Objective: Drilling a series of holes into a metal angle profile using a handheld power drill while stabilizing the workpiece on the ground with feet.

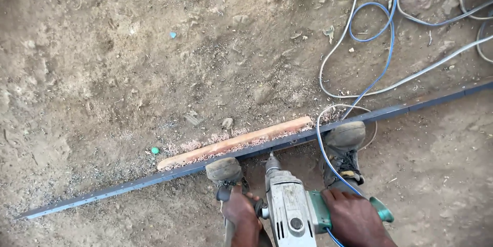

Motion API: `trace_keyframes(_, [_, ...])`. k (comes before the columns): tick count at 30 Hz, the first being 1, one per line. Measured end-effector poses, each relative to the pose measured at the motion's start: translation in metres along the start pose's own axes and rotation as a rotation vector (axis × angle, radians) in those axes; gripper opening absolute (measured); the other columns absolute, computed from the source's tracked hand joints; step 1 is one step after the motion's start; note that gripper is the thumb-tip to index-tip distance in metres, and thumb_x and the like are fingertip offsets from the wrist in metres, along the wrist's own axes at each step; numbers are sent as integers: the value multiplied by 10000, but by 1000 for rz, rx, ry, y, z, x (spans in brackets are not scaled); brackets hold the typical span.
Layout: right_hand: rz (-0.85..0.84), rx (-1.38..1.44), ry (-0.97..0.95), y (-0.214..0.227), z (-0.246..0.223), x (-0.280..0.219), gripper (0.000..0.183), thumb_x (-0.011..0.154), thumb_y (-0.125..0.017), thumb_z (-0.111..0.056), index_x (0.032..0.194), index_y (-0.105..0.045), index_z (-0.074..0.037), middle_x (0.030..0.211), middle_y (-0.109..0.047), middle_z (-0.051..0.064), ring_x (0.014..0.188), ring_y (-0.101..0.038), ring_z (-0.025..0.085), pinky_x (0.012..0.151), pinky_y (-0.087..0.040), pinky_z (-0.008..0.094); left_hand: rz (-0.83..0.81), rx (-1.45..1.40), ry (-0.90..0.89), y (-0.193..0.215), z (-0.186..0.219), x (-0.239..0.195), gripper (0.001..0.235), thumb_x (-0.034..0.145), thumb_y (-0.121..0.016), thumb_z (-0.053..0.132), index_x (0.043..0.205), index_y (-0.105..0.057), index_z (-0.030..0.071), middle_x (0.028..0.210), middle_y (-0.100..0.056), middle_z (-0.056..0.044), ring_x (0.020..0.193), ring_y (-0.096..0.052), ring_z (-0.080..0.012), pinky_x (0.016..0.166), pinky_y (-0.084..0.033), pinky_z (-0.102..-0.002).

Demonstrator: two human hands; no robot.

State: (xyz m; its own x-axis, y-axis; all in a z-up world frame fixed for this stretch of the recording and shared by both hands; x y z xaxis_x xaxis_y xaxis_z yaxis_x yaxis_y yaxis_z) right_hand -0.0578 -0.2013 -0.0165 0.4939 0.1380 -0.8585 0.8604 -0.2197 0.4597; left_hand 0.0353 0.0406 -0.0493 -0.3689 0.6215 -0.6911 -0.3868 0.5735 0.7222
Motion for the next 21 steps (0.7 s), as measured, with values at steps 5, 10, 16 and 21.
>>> trace_keyframes(5, [-9, -25, -77, 2, 5, 2, 212, 782, -624, -275, 978, -546, -257, 923, -698, -8, 770, -723, 346, 647, -585, 546, -6, 10, 24, -1, -5, 6, 161, 1051, -628, 83, 1088, -650, -71, 689, -630, -152, 496, -543, -204, 426, -469, -318])
trace_keyframes(10, [3, -32, -28, 15, 1, 6, 188, 804, -597, -287, 983, -553, -251, 923, -680, 1, 808, -714, 331, 635, -577, 551, 33, 8, 9, 0, -6, 12, 168, 1014, -579, -21, 1128, -652, -120, 713, -653, -172, 496, -552, -209, 408, -470, -320])
trace_keyframes(16, [-39, -52, -14, 21, 6, 11, 194, 812, -589, -288, 998, -572, -239, 946, -685, 23, 773, -723, 349, 604, -581, 567, 42, -23, 12, -4, -7, 5, 135, 1025, -594, 21, 1079, -622, -100, 685, -645, -175, 475, -547, -220, 398, -473, -338])
trace_keyframes(21, [-151, -57, -40, 27, 1, 16, 241, 850, -581, -304, 1082, -542, -248, 1009, -682, 18, 790, -737, 369, 639, -588, 595, 73, 80, 17, 0, -8, 21, 221, 1038, -608, 54, 1174, -649, -116, 784, -697, -182, 530, -594, -226, 412, -480, -322])
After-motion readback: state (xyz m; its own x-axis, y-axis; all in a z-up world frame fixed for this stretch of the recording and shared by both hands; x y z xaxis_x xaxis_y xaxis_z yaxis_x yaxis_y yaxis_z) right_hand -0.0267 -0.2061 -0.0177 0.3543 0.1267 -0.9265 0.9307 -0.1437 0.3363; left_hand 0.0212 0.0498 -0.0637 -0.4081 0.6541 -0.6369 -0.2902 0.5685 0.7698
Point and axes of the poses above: each hand's wrist, its own x-axis towards the middle knuckle, its own y-axis out of the back of the hand, z = x × y, the point moved 3 cm from there along x, towards the middle knuckle
